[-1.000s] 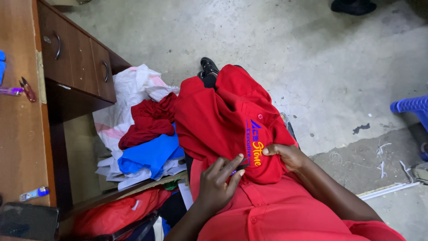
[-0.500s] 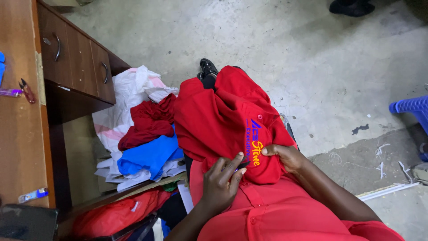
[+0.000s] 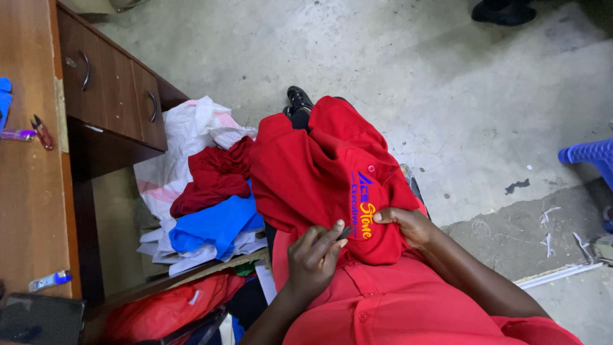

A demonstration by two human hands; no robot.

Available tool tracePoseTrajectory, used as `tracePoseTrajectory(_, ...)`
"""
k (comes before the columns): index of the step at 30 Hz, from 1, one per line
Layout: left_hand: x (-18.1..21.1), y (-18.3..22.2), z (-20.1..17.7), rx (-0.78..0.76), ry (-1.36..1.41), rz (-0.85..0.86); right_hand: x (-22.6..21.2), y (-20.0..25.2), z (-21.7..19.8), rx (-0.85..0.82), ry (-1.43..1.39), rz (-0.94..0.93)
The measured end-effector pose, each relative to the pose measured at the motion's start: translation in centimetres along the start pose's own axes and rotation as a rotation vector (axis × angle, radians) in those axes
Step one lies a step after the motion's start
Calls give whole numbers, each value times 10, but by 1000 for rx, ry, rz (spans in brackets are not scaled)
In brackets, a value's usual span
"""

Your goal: Removing loose threads from an embroidered logo on a red polo shirt using a small tool

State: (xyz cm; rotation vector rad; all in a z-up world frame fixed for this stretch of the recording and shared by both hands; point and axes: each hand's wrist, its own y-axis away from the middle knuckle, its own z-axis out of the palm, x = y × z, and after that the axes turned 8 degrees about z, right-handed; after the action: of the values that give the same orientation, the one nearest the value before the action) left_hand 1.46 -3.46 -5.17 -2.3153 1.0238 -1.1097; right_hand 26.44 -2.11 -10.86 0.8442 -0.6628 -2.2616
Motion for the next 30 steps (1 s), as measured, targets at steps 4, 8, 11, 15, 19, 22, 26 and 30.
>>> tracePoseTrajectory(4,5,-7,1,22,-19,2,3,0,-4,-23,16,16)
tracePoseTrajectory(8,5,-12,-2,-12,-35,19,4,-3,-7,-1,7,10)
tracePoseTrajectory(11,3,-11,-2,-25,-48,21,4,-3,-10,12,23,-3)
tracePoseTrajectory(15,0,-13,-3,-27,-28,-4,2,-11,-21,-39,93,13)
tracePoseTrajectory(19,-33,-27,-12,-62,296,-219,-32,-5,7,-58,174,21)
tracePoseTrajectory(22,-87,-44,-21,62,466,-465,-81,1,44,74,1237,-124)
tracePoseTrajectory(26,-172,-59,-55,329,569,-765,-112,-15,77,441,1847,-167)
tracePoseTrajectory(30,-288,-12,-62,648,766,-966,-100,-35,90,538,1770,-1064)
